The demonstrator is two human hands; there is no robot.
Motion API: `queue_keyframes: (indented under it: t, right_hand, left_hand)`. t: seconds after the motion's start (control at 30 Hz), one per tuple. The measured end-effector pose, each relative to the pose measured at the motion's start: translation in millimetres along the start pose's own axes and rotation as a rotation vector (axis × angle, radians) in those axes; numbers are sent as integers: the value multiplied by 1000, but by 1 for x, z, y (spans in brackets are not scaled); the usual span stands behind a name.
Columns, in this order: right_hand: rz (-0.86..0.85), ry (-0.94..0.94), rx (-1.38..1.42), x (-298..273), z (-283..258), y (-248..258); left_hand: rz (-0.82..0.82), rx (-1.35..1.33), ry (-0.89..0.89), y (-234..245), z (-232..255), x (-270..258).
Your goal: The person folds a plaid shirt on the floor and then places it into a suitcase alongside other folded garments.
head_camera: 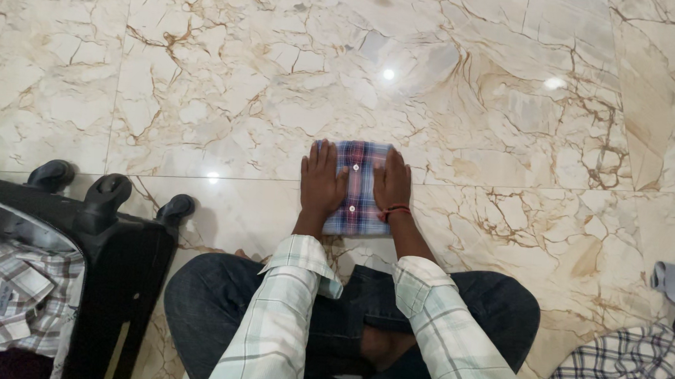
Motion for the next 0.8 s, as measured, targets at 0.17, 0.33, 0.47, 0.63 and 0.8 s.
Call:
queue_keyframes:
  t: [0.17,0.33,0.47,0.63,0.8]
  right_hand:
    - [94,41,-63,-13,25,-8]
    - [49,-102,-92,-38,34,7]
    - [176,-50,-114,-41,21,19]
    - [58,-58,96,-27,-32,8]
    - [19,-158,26,-27,-40,8]
  left_hand:
    - [-75,10,86,-8,-33,-2]
    - [-39,39,102,-2,-27,-8]
    - [146,-76,288,16,-7,-12]
    - [77,-124,587,3,-10,-15]
    - [-68,-276,610,-8,-32,-8]
Point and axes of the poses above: each hand's wrist, its own x-axis towards the middle knuckle, its own y-axis out of the back of the hand, z = x × y, the point moved 2 cm from there along x, towards the middle knuckle, and after that the axes turned 6 degrees about y, right-handed, at the moved point
